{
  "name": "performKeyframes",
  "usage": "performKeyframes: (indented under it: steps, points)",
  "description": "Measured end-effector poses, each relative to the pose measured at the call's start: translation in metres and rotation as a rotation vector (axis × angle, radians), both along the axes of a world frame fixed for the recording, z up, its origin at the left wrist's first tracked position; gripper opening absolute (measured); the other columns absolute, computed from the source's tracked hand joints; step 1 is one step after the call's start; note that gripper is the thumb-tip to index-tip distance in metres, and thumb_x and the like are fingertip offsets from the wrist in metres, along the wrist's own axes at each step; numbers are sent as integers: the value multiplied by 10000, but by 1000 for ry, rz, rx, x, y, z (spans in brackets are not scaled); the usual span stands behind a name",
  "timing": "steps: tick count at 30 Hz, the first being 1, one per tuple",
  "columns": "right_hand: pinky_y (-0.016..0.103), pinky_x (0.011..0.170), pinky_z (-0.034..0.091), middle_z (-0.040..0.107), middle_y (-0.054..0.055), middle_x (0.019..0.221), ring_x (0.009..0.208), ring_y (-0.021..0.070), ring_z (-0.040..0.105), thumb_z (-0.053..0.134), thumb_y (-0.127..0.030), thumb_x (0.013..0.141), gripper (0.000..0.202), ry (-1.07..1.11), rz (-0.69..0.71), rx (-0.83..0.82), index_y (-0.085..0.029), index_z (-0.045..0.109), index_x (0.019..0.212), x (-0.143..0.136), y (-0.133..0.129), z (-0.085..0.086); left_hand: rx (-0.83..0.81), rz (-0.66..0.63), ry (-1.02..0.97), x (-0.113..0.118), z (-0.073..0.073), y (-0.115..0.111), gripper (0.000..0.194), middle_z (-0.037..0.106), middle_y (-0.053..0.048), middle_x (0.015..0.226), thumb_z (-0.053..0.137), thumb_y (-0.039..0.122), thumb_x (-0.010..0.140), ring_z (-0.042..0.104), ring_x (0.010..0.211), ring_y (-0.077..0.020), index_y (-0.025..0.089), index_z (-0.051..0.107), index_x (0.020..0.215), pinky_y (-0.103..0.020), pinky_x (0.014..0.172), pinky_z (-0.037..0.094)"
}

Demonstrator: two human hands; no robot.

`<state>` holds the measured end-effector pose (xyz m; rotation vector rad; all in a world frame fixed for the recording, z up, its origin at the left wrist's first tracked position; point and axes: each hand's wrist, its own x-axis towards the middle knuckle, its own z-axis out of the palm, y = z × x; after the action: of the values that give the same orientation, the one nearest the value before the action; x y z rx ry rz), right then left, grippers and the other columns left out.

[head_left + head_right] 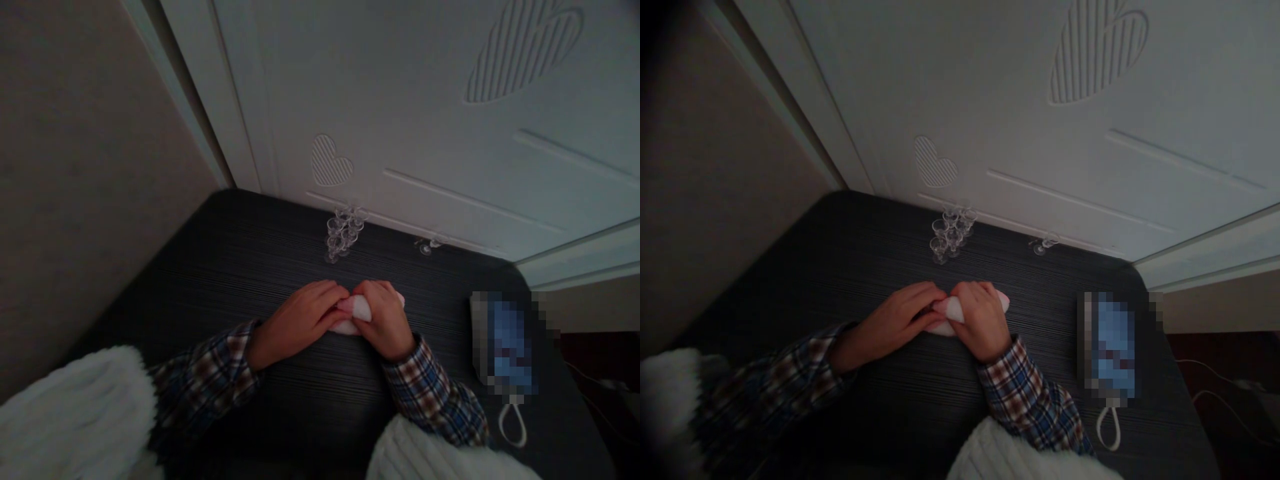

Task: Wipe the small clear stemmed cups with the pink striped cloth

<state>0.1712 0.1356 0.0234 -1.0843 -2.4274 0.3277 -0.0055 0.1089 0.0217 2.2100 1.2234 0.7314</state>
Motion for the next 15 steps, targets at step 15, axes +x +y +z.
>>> performKeyframes:
  steps: [15]
  points:
    - [366,838,407,577,53,1040,979,212,520,534,-145,747,382,266,54,-178,-210,451,1114,-1,-3,-3,40,62,-41,-2,3,1,151,560,-8,886,407,222,863,513,843,-147,195,555,872,-267,751,417]
